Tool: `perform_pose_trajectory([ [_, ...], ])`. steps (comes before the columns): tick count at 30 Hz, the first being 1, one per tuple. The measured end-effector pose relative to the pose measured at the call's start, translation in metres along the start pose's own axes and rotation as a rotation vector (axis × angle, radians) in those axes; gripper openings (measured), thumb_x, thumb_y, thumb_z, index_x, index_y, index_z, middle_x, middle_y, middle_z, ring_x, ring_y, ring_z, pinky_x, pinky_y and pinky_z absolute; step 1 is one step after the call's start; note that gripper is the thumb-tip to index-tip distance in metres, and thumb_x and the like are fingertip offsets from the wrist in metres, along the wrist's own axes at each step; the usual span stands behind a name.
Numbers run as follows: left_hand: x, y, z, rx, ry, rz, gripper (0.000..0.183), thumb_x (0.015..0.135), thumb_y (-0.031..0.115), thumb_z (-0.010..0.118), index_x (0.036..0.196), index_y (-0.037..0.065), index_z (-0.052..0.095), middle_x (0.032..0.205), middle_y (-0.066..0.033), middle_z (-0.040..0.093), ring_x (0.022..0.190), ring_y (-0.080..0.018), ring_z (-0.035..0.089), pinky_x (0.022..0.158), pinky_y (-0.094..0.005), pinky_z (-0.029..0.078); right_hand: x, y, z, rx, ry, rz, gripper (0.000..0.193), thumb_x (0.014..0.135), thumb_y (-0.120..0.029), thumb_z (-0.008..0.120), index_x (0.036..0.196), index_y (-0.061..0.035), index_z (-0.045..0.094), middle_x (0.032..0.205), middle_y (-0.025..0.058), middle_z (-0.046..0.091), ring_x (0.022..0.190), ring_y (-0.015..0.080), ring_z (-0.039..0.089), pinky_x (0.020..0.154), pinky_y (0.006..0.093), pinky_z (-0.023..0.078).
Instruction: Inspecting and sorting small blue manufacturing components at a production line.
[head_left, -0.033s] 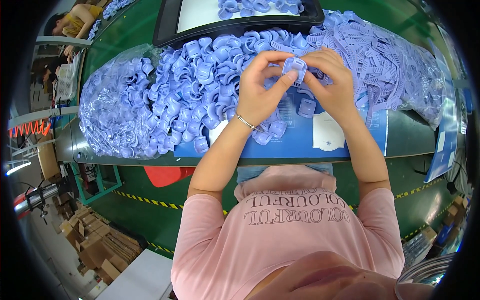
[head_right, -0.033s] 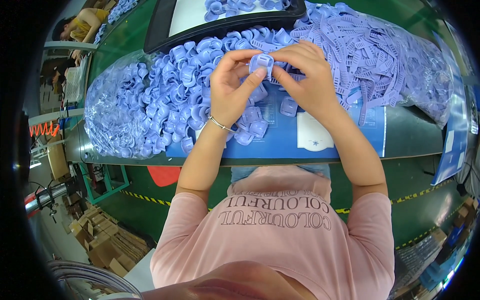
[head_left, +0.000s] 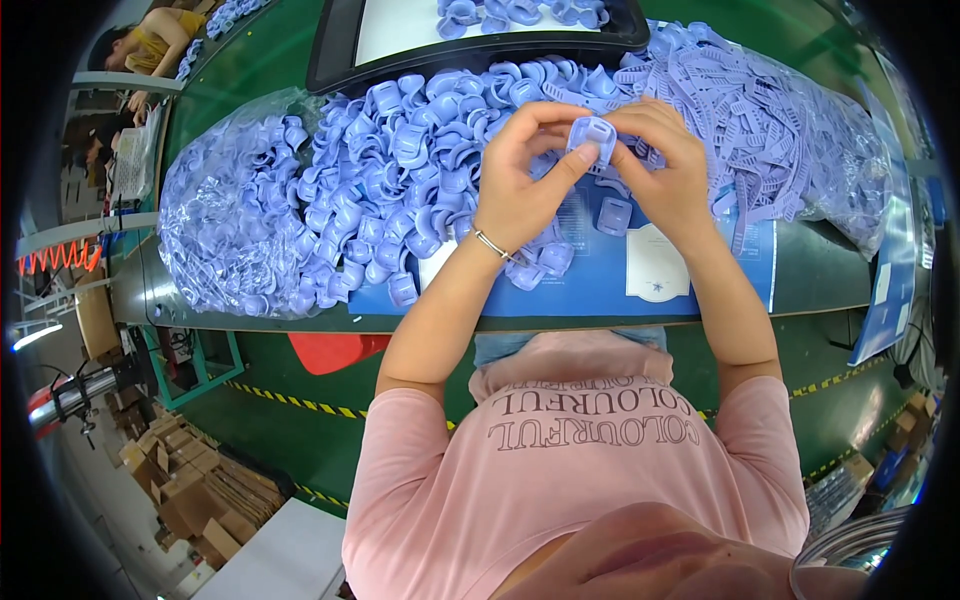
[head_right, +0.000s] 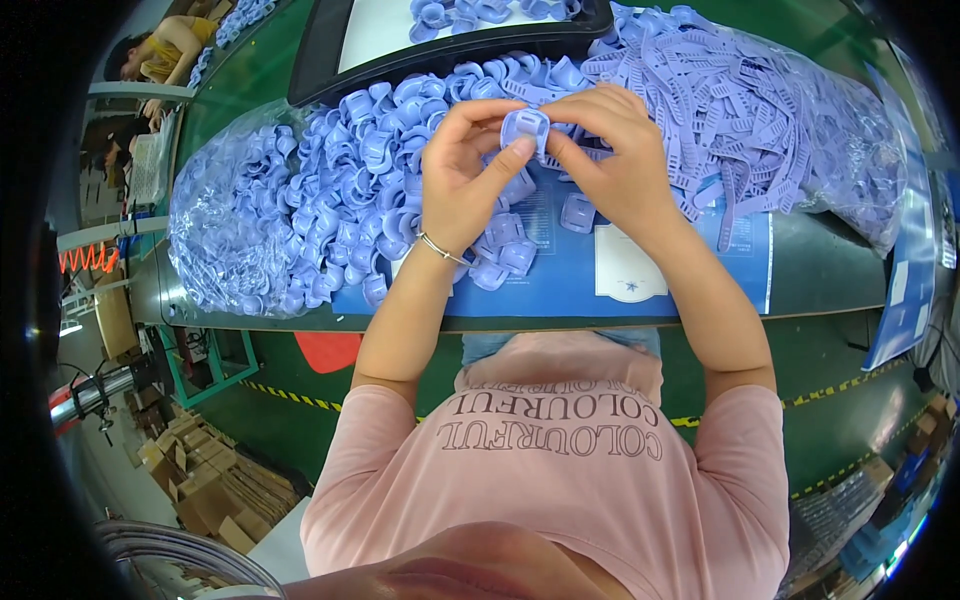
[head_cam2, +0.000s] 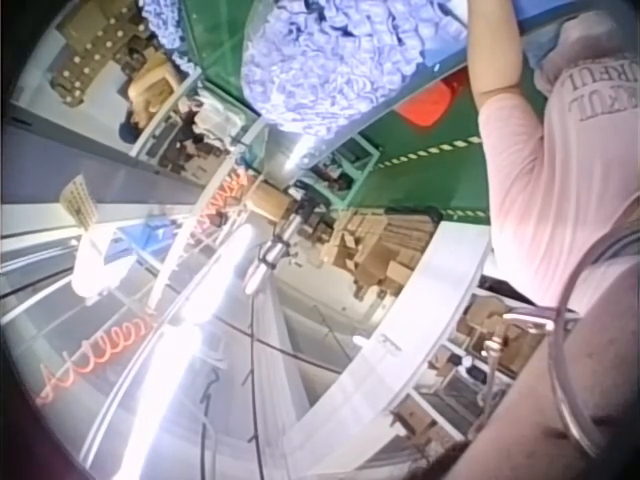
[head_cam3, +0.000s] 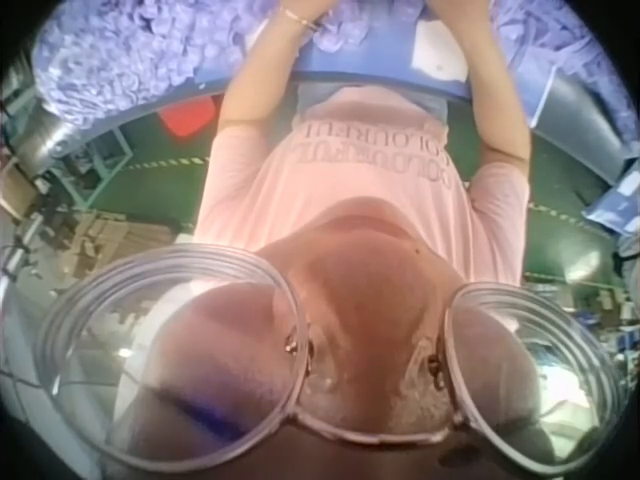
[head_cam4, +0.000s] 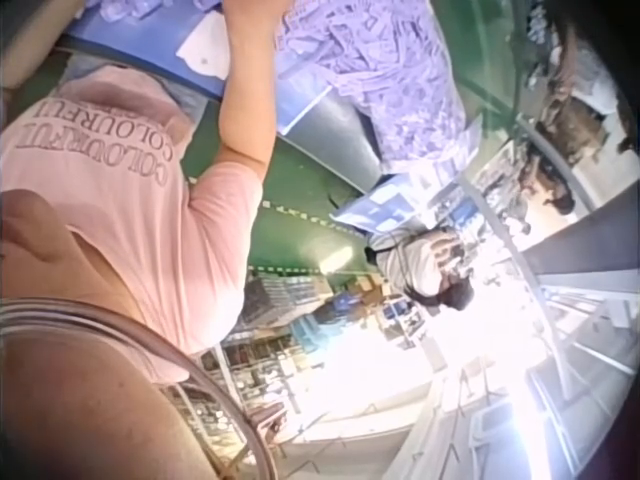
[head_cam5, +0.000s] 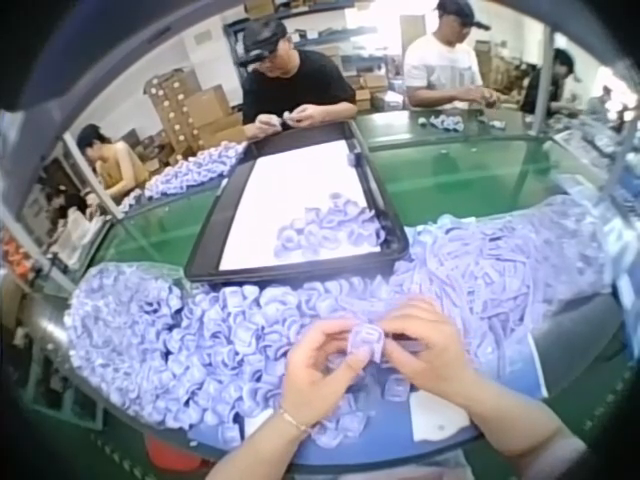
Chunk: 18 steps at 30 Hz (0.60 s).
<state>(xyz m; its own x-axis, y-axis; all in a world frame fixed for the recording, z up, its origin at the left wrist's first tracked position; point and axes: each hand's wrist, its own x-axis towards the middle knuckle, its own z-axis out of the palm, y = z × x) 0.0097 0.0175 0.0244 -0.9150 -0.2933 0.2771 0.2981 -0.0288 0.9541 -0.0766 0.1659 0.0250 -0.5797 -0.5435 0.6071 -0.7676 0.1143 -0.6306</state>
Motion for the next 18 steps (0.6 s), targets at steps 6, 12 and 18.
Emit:
perform_pose_trajectory([
  [6,-0.006,0.005,0.006,-0.109,-0.138,0.027,0.023,0.085,0.002,0.063,0.107,0.001,0.057,0.105,-0.0063,0.059,0.099,-0.0151,0.058,0.087,-0.0277,0.045,0.007,0.008,-0.008,0.099,0.115,0.238,0.006,0.078,-0.002,0.061,0.083,-0.0004,0.063,0.083,0.0056,0.063,0.079,0.0170,0.058,0.077,0.0289,0.044],
  [12,-0.004,0.000,-0.003,0.015,-0.118,0.018,0.020,0.086,0.004,0.058,0.105,0.008,0.058,0.104,-0.0055,0.059,0.106,-0.0197,0.055,0.099,-0.0377,0.031,0.002,0.009,-0.003,0.695,-0.134,0.480,0.014,0.090,-0.006,0.053,0.101,-0.0003,0.058,0.099,0.0069,0.061,0.088,0.0159,0.058,0.078,0.0263,0.044],
  [18,0.000,0.004,-0.008,0.858,-0.248,0.363,0.020,0.086,0.009,0.056,0.104,0.017,0.059,0.108,0.0007,0.063,0.125,-0.0238,0.043,0.105,-0.0555,0.006,0.001,0.015,-0.008,0.737,-0.219,0.444,0.031,0.089,-0.024,0.061,0.111,-0.0023,0.053,0.116,0.0138,0.057,0.109,0.0199,0.052,0.101,0.0362,0.037],
])
